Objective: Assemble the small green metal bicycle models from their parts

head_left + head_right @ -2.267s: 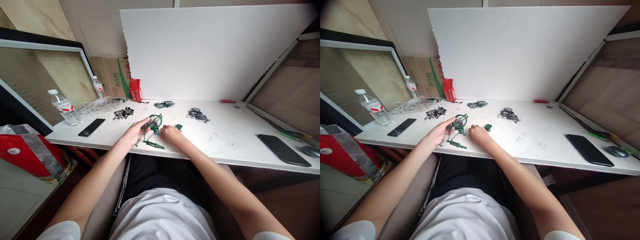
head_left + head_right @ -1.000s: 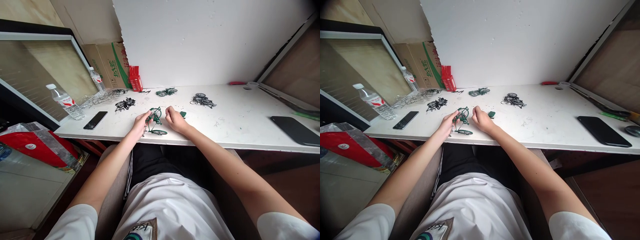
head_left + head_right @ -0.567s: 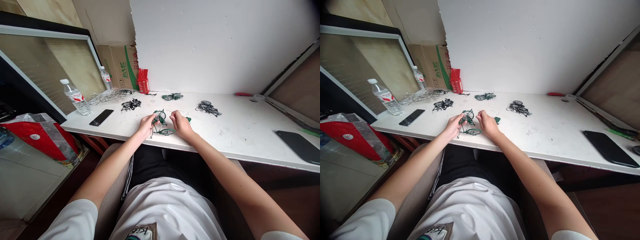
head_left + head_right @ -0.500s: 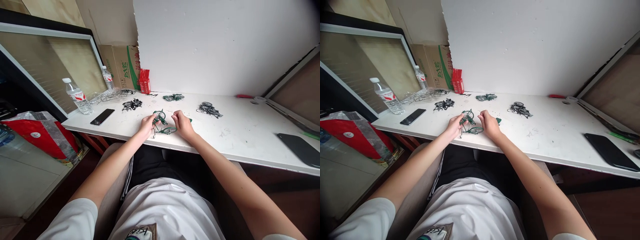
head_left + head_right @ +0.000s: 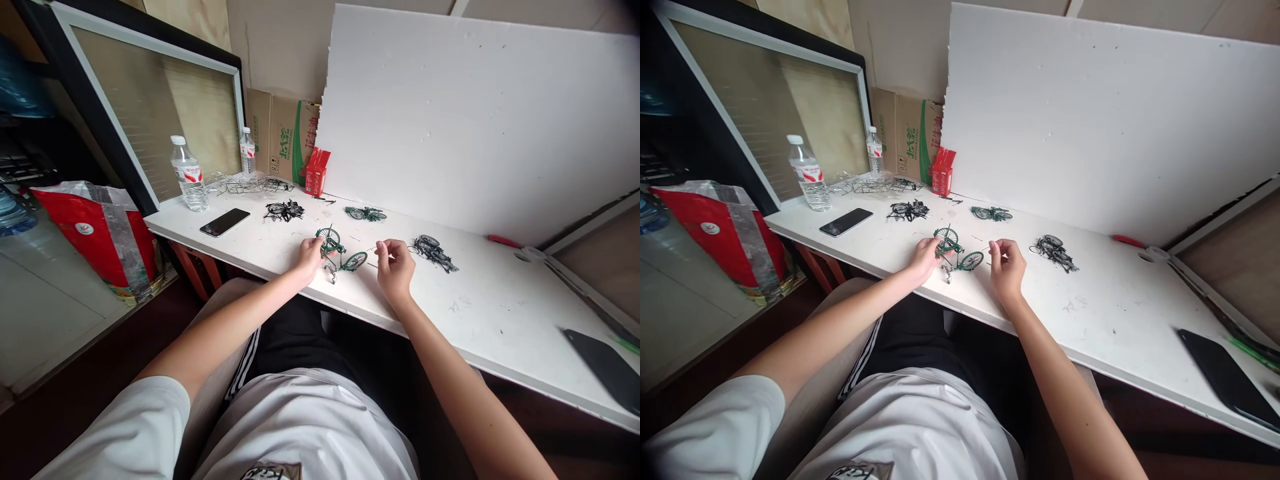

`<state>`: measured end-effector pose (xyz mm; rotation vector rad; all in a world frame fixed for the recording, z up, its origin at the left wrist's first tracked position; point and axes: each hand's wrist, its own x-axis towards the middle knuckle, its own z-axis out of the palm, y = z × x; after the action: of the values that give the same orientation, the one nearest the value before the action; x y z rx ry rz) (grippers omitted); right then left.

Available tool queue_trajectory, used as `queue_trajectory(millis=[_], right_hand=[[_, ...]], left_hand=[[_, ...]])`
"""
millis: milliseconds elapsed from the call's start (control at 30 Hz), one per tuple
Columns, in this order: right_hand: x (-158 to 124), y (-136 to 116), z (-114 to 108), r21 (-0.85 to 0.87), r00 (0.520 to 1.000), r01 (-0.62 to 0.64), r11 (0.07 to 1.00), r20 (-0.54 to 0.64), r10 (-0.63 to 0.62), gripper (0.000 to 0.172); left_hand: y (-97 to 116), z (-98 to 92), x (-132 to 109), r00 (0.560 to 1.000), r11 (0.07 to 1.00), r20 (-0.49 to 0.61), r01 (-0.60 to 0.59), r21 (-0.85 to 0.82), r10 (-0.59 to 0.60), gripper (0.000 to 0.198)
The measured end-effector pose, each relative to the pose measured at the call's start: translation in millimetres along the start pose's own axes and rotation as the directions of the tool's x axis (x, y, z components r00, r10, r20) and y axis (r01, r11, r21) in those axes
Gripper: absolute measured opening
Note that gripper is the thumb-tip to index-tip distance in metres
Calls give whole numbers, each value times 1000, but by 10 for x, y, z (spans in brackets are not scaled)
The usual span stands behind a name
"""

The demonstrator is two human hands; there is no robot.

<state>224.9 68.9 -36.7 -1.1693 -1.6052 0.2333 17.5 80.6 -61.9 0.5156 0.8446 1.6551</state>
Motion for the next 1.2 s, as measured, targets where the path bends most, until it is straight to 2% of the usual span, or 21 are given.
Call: queue_trajectory(millis=[200, 300, 400, 567, 833, 1033, 1200], right_hand=[[-42, -32, 12, 162, 1000, -14, 987, -10, 16, 48], [-50, -32, 30, 188, 998, 23, 982, -60, -12, 44], [-49, -36, 40, 160, 992, 84, 984, -107, -67, 40], [-47, -27, 45, 25, 971, 190, 981, -153, -184, 36], [-42, 22, 47, -13, 964, 239, 971, -117, -239, 30], [-59, -2, 36, -1, 957, 271, 963, -103, -269, 24], [-61, -8, 33, 4, 948, 308, 951, -79, -307, 16]], left_hand=[[-15, -9, -7, 999, 991, 44, -33, 131, 28, 31], [-34, -34, 4, 994, 979, 85, -86, 183, 71, 30], [-39, -55, 14, 987, 981, 148, -90, 171, 65, 33], [-26, -64, 19, 982, 987, 188, -50, 156, 20, 35], [-3, -53, -46, 959, 988, 281, -67, 138, 26, 36], [-6, -46, -52, 963, 988, 268, -67, 136, 29, 39], [19, -30, -66, 967, 990, 253, -60, 125, 26, 31]])
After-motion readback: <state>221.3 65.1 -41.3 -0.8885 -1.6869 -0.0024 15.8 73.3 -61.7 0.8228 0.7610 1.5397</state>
